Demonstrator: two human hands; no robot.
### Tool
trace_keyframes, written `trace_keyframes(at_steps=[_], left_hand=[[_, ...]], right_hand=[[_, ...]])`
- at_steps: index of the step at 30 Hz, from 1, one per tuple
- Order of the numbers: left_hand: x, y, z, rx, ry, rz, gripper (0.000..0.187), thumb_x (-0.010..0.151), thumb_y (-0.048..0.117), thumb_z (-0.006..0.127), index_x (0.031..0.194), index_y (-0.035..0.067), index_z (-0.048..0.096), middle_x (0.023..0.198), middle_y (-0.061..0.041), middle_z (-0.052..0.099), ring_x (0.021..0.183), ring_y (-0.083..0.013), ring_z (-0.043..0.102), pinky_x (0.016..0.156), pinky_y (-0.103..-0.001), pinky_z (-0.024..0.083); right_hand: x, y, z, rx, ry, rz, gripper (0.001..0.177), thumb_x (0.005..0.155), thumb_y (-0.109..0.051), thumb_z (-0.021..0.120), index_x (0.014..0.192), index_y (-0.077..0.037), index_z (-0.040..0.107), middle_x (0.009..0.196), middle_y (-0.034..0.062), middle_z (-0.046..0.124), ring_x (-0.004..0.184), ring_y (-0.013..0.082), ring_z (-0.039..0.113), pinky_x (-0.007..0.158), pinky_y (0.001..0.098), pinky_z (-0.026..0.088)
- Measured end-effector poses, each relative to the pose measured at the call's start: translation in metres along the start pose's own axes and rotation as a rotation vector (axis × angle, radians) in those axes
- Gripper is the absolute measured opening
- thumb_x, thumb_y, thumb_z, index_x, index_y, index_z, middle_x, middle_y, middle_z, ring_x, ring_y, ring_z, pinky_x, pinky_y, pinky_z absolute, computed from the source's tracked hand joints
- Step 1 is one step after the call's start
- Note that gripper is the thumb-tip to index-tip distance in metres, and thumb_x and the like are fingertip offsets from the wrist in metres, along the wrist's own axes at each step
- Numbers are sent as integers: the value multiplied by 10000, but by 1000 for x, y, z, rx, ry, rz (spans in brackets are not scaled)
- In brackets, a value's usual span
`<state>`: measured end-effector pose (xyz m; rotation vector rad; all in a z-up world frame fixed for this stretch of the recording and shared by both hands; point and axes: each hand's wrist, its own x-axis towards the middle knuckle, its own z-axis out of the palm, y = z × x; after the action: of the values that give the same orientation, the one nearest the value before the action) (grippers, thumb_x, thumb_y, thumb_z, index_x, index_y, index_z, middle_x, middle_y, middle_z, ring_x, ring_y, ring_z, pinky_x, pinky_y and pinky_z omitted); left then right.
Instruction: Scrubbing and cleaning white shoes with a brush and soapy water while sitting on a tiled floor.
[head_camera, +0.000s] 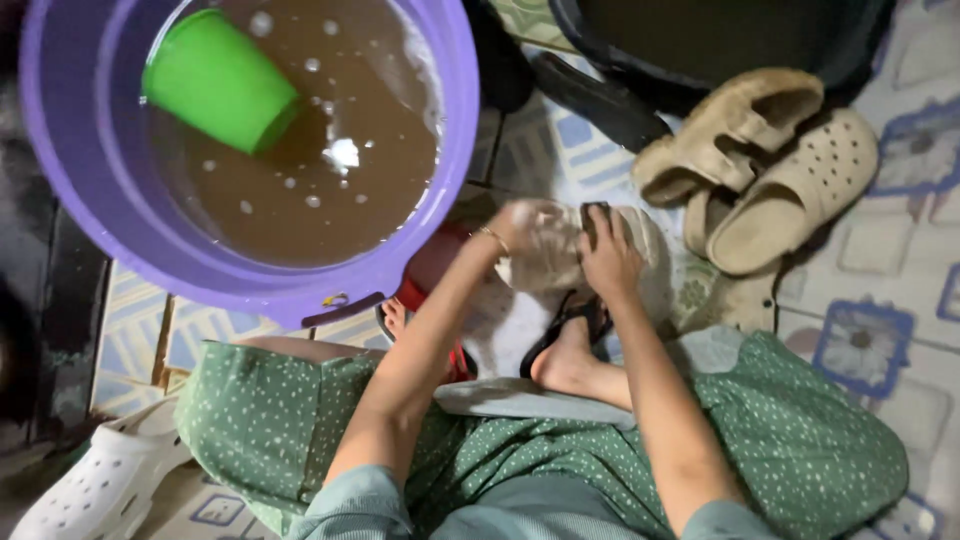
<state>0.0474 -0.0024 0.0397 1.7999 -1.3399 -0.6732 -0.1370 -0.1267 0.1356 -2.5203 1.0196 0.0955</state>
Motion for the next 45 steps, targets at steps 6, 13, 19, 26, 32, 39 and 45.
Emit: trace_keyframes(at_steps=[6,13,19,26,32,39,45], left_hand=[[-14,68,-221,-1283,489,-383,212,1004,163,625,1092,-23,674,966,-136,710,809,-215,697,709,-346,587],[-94,-169,-194,-1458,677,-905,285,1027,272,458,1028,71,661,956,-107,718,895,-255,692,816,-433,575],[-60,-18,-223,-1193,796,-1117,421,1076,281,503,1435,108,366,1116,-166,670,1019,-322,706,893,-570,508],[24,117,-110,-753,-411,-382,383,995,276,580,1206,-22,696,1164,-182,737,1011,-260,726,908,-389,615],[23,101,-80,-282,3,-258,261,914,223,693,1072,40,791,982,-136,782,856,-206,718,777,-340,576],[-59,-36,-221,-953,675,-598,134,1019,138,675,989,31,750,739,-60,595,576,-116,523,478,-242,397],[-89,-110,-198,-696,530,-1139,339,1035,292,526,1130,25,712,904,-62,708,787,-157,644,731,-288,571]], right_hand=[[3,24,29,5,142,-56,564,968,-394,586,1500,-226,509,1536,198,468,1304,472,530,995,600,455],[-2,8,20,47,132,23,561,948,-388,571,1483,-229,512,1535,182,486,1282,452,547,991,596,465],[5,8,16,77,57,53,552,968,-389,568,1488,-216,504,1534,193,452,1289,455,516,985,615,433],[-5,8,28,97,181,-107,530,961,-326,626,1465,-201,518,1443,193,519,1279,449,532,1015,575,456],[-9,3,23,-54,199,-207,596,881,-153,650,1468,-175,554,1454,175,540,1262,416,519,1023,538,443],[-5,-33,35,158,265,-119,565,910,-277,721,1423,-105,561,1443,224,488,1262,470,474,1057,544,396],[6,-50,53,43,289,78,536,926,-302,705,1425,-162,569,1452,215,492,1268,467,465,1098,602,344]])
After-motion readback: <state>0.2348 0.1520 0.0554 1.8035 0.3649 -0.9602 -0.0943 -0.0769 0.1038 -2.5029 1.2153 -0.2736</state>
